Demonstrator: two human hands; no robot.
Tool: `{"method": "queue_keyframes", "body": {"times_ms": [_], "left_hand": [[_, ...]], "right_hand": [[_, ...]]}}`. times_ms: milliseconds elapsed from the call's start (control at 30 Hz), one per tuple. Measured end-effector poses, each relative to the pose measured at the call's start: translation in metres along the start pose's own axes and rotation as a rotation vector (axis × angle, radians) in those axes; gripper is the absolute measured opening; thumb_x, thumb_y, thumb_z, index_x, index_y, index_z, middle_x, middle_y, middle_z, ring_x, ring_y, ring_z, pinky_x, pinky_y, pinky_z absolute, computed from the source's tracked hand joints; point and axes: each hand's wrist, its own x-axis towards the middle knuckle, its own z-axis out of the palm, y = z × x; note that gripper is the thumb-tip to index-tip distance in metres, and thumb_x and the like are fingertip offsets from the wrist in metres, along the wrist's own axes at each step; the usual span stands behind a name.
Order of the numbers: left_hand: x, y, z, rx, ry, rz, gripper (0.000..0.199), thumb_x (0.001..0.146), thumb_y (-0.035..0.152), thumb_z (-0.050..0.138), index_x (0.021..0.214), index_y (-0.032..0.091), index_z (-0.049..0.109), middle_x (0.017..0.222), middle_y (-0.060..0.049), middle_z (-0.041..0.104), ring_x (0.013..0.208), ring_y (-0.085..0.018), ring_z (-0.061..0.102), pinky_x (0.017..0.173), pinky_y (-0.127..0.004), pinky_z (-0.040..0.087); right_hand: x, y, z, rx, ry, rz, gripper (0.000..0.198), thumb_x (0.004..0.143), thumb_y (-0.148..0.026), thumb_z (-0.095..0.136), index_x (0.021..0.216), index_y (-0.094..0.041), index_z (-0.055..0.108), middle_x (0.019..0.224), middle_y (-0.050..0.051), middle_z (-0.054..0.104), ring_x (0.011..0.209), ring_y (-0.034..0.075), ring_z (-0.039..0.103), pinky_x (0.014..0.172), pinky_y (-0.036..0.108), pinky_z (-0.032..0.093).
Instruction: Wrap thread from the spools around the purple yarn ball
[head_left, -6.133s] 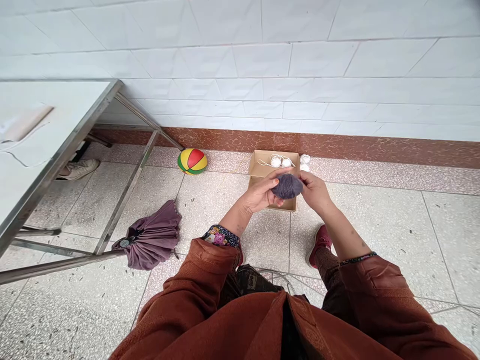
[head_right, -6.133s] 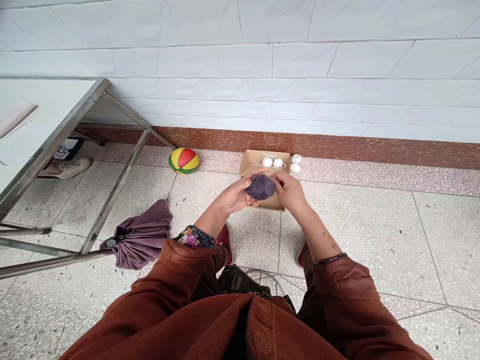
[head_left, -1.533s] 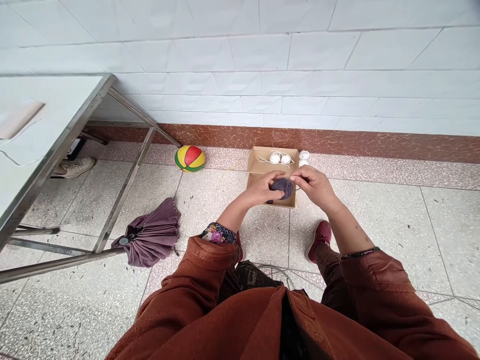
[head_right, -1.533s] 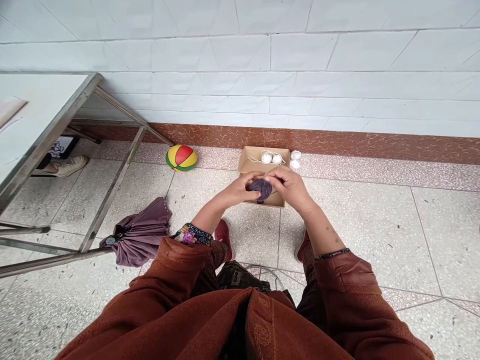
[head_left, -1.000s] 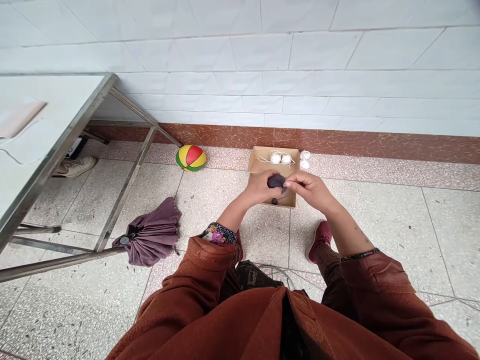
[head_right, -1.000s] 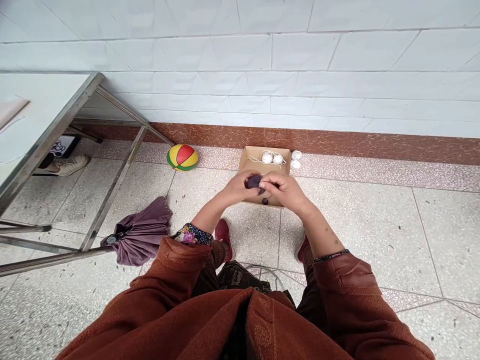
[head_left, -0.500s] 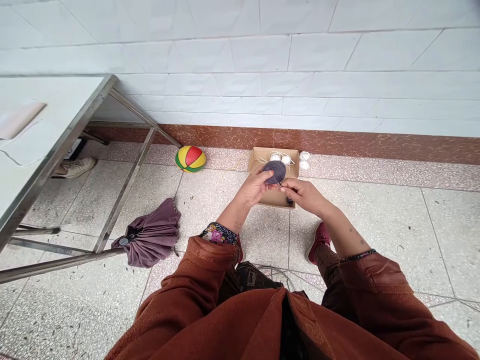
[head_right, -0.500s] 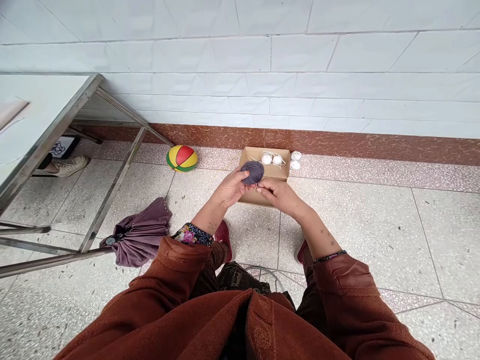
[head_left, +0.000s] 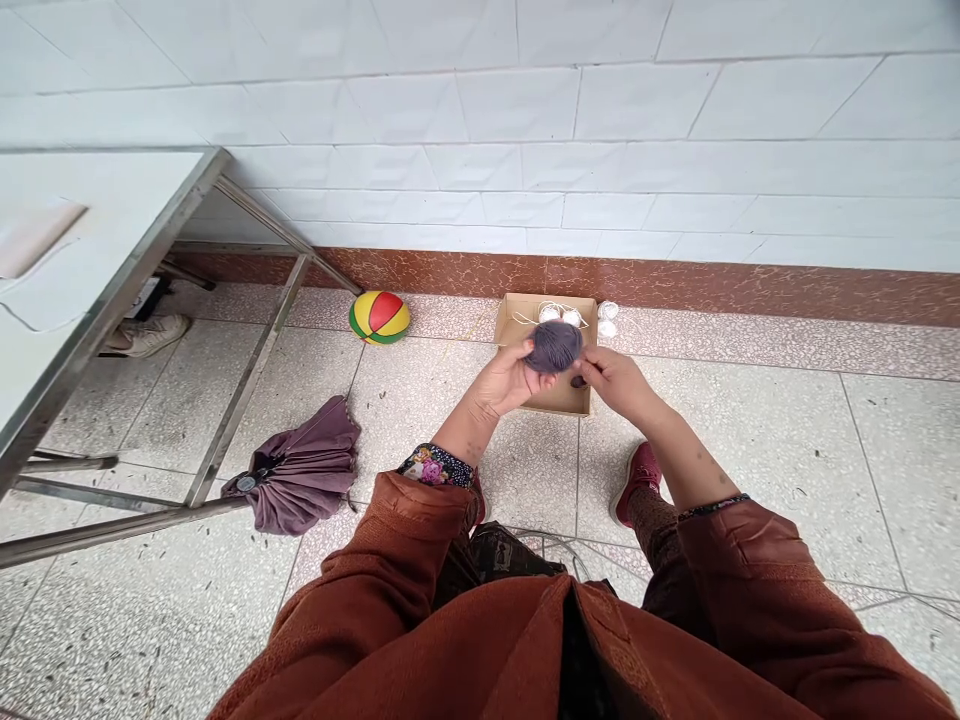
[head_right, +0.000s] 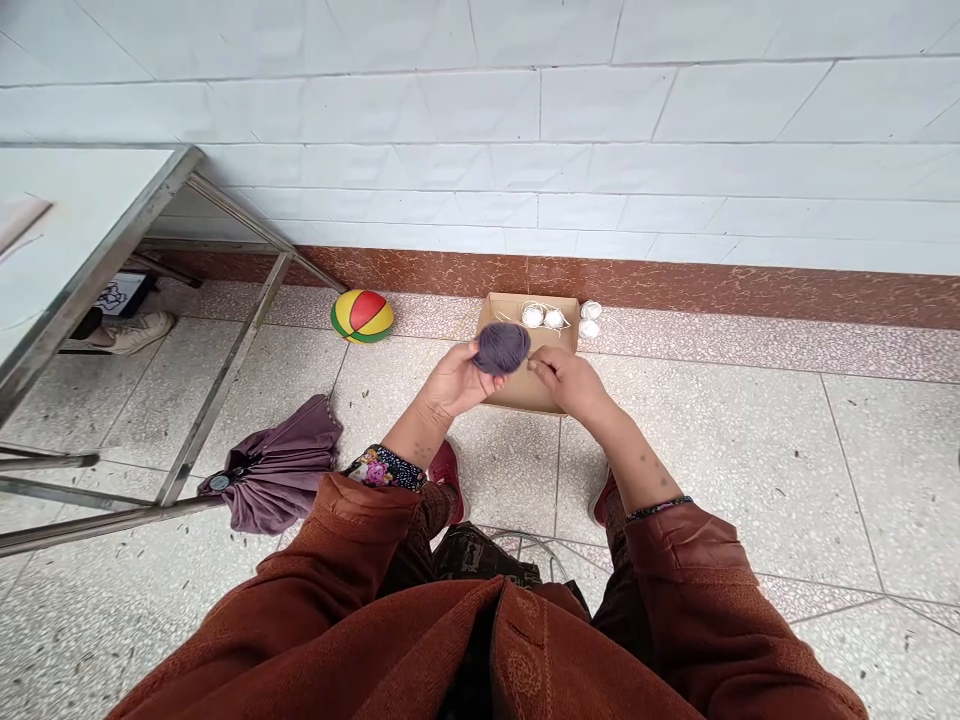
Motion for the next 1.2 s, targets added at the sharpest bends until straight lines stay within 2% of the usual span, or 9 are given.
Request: {"method": "queue_keyframes", "body": {"times_ms": [167, 267, 367, 433, 600, 733, 867, 1000, 1200], "left_hand": [[0.013, -0.006, -0.01, 0.464, 0.261, 0.017, 0.051, 0.076, 0.038, 0.084, 0.121, 0.017, 0.073, 0.105, -0.009, 0.075, 0.082, -0.017, 0.063, 0.073, -0.029, 0.052], [0.007, -0.01, -0.01, 0.664, 0.076, -0.067, 0.08, 0.068, 0.031, 0.09, 0.144, 0.02, 0.068, 0.114, -0.01, 0.074, 0.092, -0.021, 0.068, 0.081, -0.034, 0.055], [-0.003, -0.009, -0.004, 0.491, -0.216, -0.166, 0.098, 0.072, 0.038, 0.091, 0.162, 0.027, 0.055, 0.122, -0.011, 0.073, 0.094, -0.022, 0.071, 0.076, -0.033, 0.056], [-0.008, -0.005, 0.001, 0.292, -0.273, -0.144, 0.094, 0.075, 0.045, 0.09, 0.161, 0.03, 0.055, 0.132, -0.012, 0.072, 0.095, -0.022, 0.072, 0.072, -0.03, 0.055], [0.002, 0.001, -0.001, 0.003, 0.061, 0.045, 0.067, 0.08, 0.056, 0.084, 0.135, 0.021, 0.068, 0.117, -0.01, 0.076, 0.085, -0.017, 0.069, 0.067, -0.027, 0.052], [0.013, -0.003, -0.01, 0.326, 0.3, -0.005, 0.051, 0.081, 0.042, 0.084, 0.123, 0.018, 0.068, 0.11, -0.008, 0.073, 0.083, -0.015, 0.063, 0.069, -0.026, 0.05], [0.007, -0.009, -0.008, 0.609, 0.106, -0.07, 0.09, 0.072, 0.031, 0.092, 0.154, 0.025, 0.057, 0.122, -0.011, 0.072, 0.099, -0.022, 0.067, 0.085, -0.035, 0.056], [-0.005, -0.007, -0.001, 0.339, -0.203, -0.129, 0.097, 0.076, 0.046, 0.091, 0.163, 0.033, 0.053, 0.131, -0.012, 0.072, 0.102, -0.026, 0.072, 0.08, -0.036, 0.058], [0.006, -0.004, -0.006, 0.119, 0.057, 0.031, 0.068, 0.081, 0.053, 0.082, 0.141, 0.025, 0.067, 0.133, -0.011, 0.073, 0.093, -0.018, 0.07, 0.07, -0.028, 0.053]], "right_hand": [[-0.004, -0.022, -0.006, 0.154, -0.147, -0.052, 0.037, 0.104, -0.057, 0.067, 0.088, -0.025, 0.072, 0.08, 0.001, 0.068, 0.073, 0.018, 0.058, 0.072, 0.033, 0.05], [0.0, -0.021, -0.013, 0.172, 0.006, -0.051, 0.039, 0.102, -0.061, 0.07, 0.087, -0.025, 0.072, 0.084, 0.002, 0.07, 0.078, 0.02, 0.061, 0.077, 0.035, 0.052], [0.004, -0.006, -0.014, 0.105, 0.125, -0.03, 0.039, 0.1, -0.062, 0.072, 0.085, -0.025, 0.072, 0.083, 0.003, 0.069, 0.079, 0.021, 0.062, 0.078, 0.037, 0.052], [0.004, 0.002, -0.011, 0.061, 0.138, 0.004, 0.037, 0.101, -0.059, 0.069, 0.086, -0.025, 0.073, 0.083, 0.004, 0.07, 0.08, 0.022, 0.063, 0.078, 0.037, 0.052], [-0.003, -0.005, -0.001, 0.025, -0.103, -0.035, 0.037, 0.105, -0.054, 0.063, 0.086, -0.024, 0.071, 0.082, 0.003, 0.071, 0.076, 0.02, 0.062, 0.075, 0.035, 0.051], [-0.006, -0.025, -0.006, 0.114, -0.234, -0.104, 0.034, 0.106, -0.053, 0.065, 0.089, -0.024, 0.073, 0.08, 0.001, 0.068, 0.074, 0.018, 0.06, 0.073, 0.032, 0.05], [-0.002, -0.021, -0.016, 0.117, 0.011, -0.085, 0.03, 0.104, -0.053, 0.07, 0.092, -0.025, 0.076, 0.088, 0.004, 0.074, 0.083, 0.021, 0.065, 0.081, 0.037, 0.054], [0.001, 0.0, -0.014, 0.014, 0.082, -0.03, 0.03, 0.103, -0.048, 0.068, 0.086, -0.025, 0.075, 0.087, 0.005, 0.075, 0.086, 0.024, 0.068, 0.084, 0.038, 0.055], [-0.005, -0.008, -0.006, 0.04, -0.198, -0.06, 0.028, 0.104, -0.045, 0.065, 0.09, -0.024, 0.077, 0.088, 0.004, 0.076, 0.081, 0.022, 0.068, 0.078, 0.035, 0.054]]}}
